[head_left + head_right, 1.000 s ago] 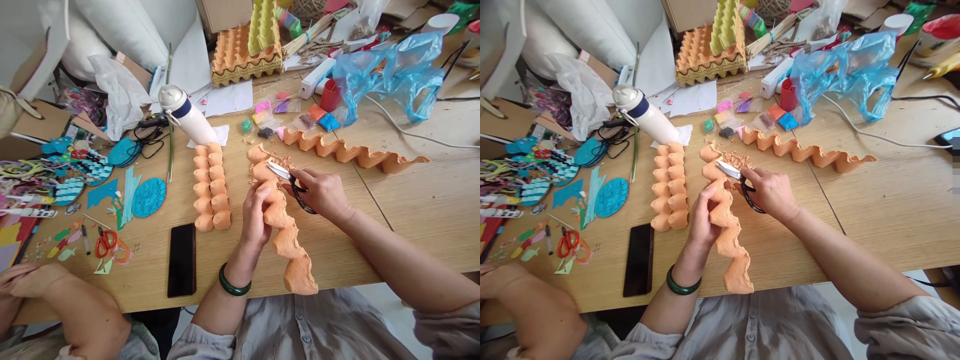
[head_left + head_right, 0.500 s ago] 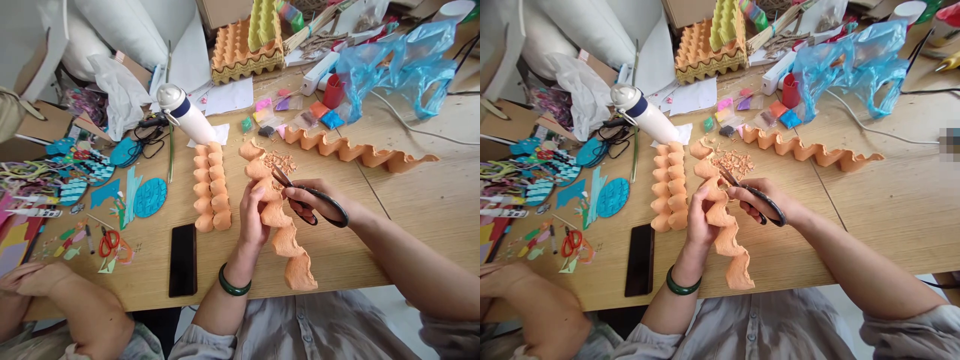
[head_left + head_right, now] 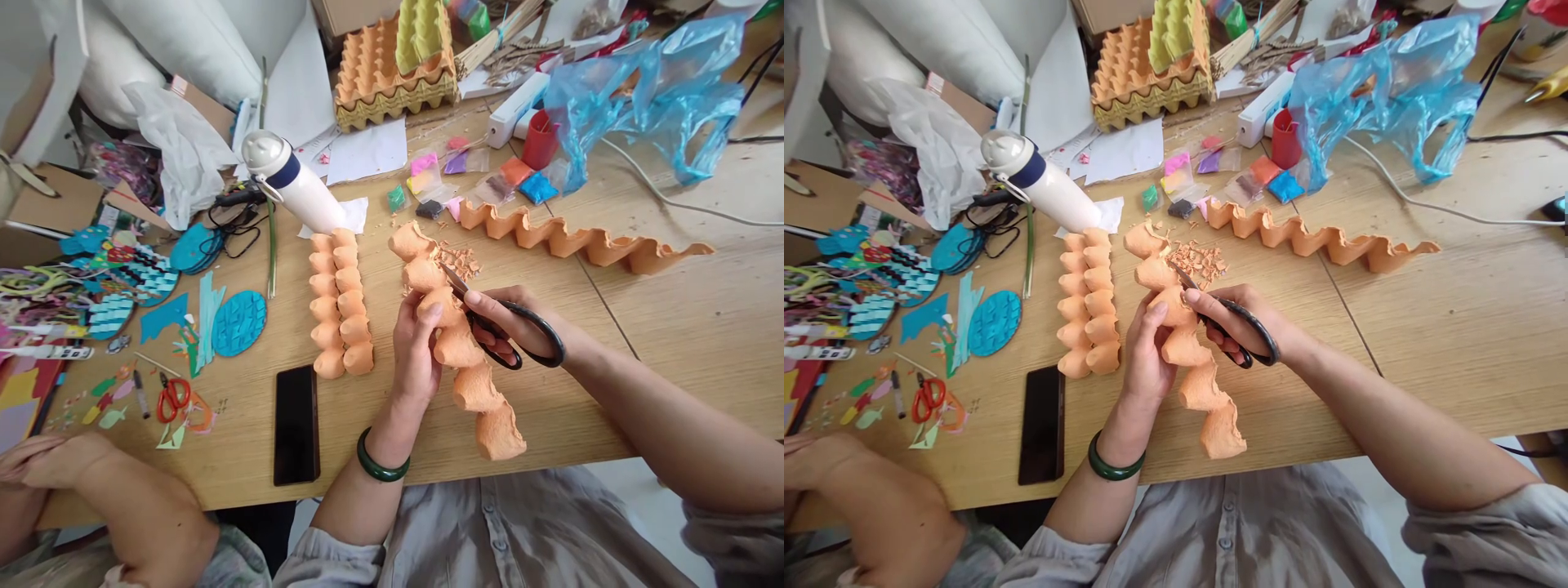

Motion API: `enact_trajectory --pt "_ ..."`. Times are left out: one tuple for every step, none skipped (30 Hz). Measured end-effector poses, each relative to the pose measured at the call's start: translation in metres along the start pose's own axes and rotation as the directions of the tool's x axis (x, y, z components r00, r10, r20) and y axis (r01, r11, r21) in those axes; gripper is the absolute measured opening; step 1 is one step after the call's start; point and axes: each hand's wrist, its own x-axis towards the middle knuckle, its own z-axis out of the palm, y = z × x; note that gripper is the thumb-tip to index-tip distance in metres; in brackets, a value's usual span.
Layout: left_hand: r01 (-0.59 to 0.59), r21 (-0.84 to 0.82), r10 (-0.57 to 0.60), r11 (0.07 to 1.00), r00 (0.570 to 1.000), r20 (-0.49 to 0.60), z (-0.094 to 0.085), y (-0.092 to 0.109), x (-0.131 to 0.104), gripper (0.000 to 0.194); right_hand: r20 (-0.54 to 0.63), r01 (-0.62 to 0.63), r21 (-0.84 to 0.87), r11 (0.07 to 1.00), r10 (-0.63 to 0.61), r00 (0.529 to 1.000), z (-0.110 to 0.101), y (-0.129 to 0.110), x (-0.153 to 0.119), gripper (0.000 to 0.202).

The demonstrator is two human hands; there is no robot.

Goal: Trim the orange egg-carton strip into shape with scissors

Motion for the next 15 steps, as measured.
enact_trajectory --pt "0.000 0.004 0.000 1.000 1.000 0.003 -0.0004 -0.0004 0.0001 0.030 -0.010 -0.007 0.004 1.000 0.007 1.000 0.0000 0.0000 -0.0003 0.071" --pt "0.002 0.009 -0.002 1.000 1.000 0.001 -0.0007 -0.0006 0.0000 0.030 -0.021 -0.015 0.009 1.000 0.015 1.000 0.0002 0.0001 -0.0006 0.071" --pt "0.006 0.015 -0.006 1.000 1.000 -0.006 -0.0006 -0.0006 -0.0002 0.030 -0.032 -0.024 0.015 1.000 0.025 0.999 0.0008 0.0002 -0.0009 0.070" --pt "0.008 0.021 -0.008 1.000 1.000 -0.018 -0.0003 -0.0005 -0.0004 0.032 -0.045 -0.033 0.024 0.999 0.034 0.998 0.0016 0.0004 -0.0011 0.070" --pt "0.009 0.025 -0.008 1.000 1.000 -0.029 0.0003 -0.0004 -0.0007 0.035 -0.061 -0.042 0.033 0.999 0.044 0.997 0.0027 0.0006 -0.0014 0.070" --pt "0.007 0.027 -0.006 1.000 0.999 -0.038 0.0009 -0.0002 -0.0010 0.039 -0.079 -0.051 0.041 0.998 0.054 0.995 0.0038 0.0009 -0.0016 0.070" --pt "0.003 0.028 -0.002 1.000 0.999 -0.044 0.0016 -0.0001 -0.0011 0.042 -0.095 -0.059 0.048 0.997 0.063 0.993 0.0049 0.0011 -0.0018 0.070" --pt "0.002 0.028 -0.001 1.000 0.999 -0.048 0.0022 0.0001 -0.0012 0.044 -0.106 -0.064 0.052 0.997 0.069 0.992 0.0059 0.0015 -0.0019 0.070" --pt "0.004 0.026 -0.003 1.000 0.999 -0.049 0.0026 0.0004 -0.0012 0.046 -0.110 -0.066 0.055 0.996 0.072 0.991 0.0065 0.0019 -0.0017 0.070" --pt "0.008 0.025 -0.007 1.000 0.999 -0.046 0.0028 0.0008 -0.0010 0.048 -0.107 -0.066 0.058 0.996 0.072 0.992 0.0066 0.0025 -0.0012 0.070" --pt "0.011 0.023 -0.010 1.000 0.999 -0.044 0.0027 0.0014 -0.0008 0.048 -0.103 -0.062 0.063 0.996 0.068 0.992 0.0064 0.0031 -0.0003 0.069" --pt "0.010 0.022 -0.009 1.000 0.999 -0.042 0.0023 0.0022 -0.0005 0.049 -0.096 -0.056 0.071 0.996 0.063 0.993 0.0057 0.0037 0.0008 0.068" --pt "0.004 0.022 -0.003 1.000 0.999 -0.037 0.0016 0.0033 -0.0001 0.048 -0.087 -0.050 0.083 0.995 0.058 0.995 0.0046 0.0043 0.0022 0.066" --pt "-0.011 0.024 0.012 1.000 0.999 -0.035 0.0006 0.0046 0.0002 0.046 -0.076 -0.048 0.097 0.994 0.056 0.996 0.0033 0.0048 0.0036 0.066" --pt "-0.036 0.029 0.037 0.999 0.999 -0.038 -0.0004 0.0060 0.0005 0.044 -0.063 -0.049 0.112 0.993 0.056 0.996 0.0018 0.0051 0.0049 0.066"
